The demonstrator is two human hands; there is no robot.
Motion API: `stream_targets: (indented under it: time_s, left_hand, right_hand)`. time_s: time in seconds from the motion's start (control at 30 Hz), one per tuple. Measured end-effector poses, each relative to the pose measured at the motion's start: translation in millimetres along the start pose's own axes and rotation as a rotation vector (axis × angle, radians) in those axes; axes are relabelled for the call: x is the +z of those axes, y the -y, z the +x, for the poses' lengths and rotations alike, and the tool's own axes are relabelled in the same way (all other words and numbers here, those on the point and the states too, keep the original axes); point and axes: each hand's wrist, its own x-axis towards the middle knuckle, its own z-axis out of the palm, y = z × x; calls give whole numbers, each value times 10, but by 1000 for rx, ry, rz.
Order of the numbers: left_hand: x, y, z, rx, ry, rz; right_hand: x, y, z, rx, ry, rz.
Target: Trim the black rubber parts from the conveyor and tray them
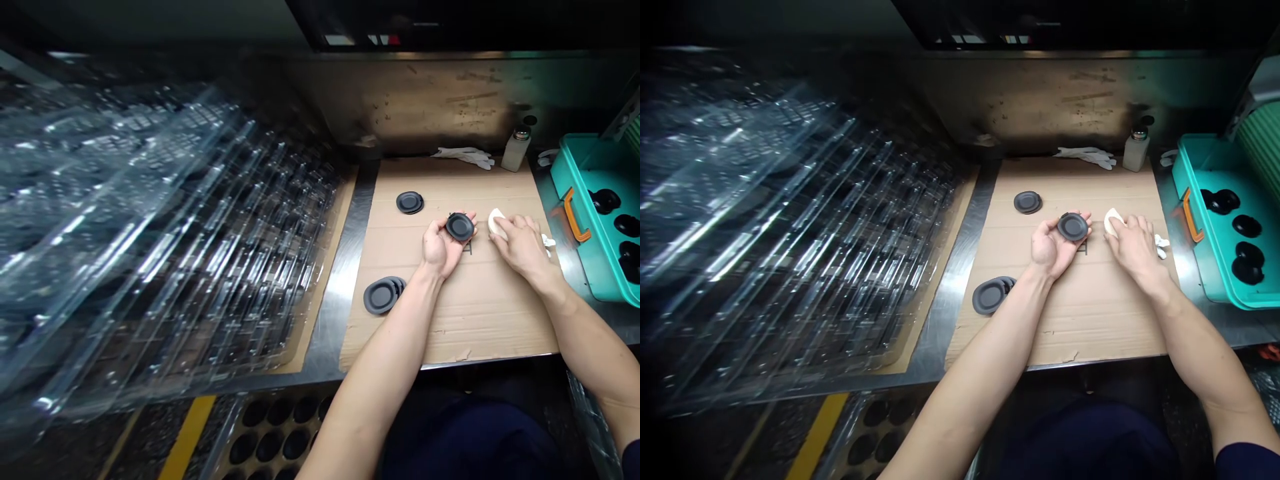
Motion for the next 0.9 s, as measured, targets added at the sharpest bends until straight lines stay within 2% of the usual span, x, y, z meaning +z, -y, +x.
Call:
stream_targets:
  time_s: [0.1, 0.2, 0.27, 0.37, 0.47, 0.6, 0.7, 0.83, 0.9]
  left_hand:
    - [14, 53, 0, 2, -14, -4]
    - [-6, 104, 3, -37, 15, 11]
    - [-32, 118, 13, -55, 49, 27]
    - [-57, 125, 41, -34, 46, 43]
    - [-53, 137, 68, -69, 41, 52]
    - [-48, 150, 73, -52, 40, 75]
    - [-62, 136, 66, -69, 35, 88]
    - [-76, 85, 53, -32, -9, 105]
    - [-75, 63, 43, -48, -14, 116]
  right_hand:
    - [59, 234, -1, 31, -105, 112]
    - [85, 492, -64, -135, -78, 158]
    - [80, 581, -99, -170, -77, 133]
    - [50, 584, -106, -87, -91, 98]
    - [23, 564, -89, -127, -69, 101]
    - [14, 570, -62, -76, -42, 73]
    - [13, 539, -66, -136, -20, 58]
    - [6, 450, -132, -141, 16, 17]
    - [10, 410, -179, -210, 29, 39]
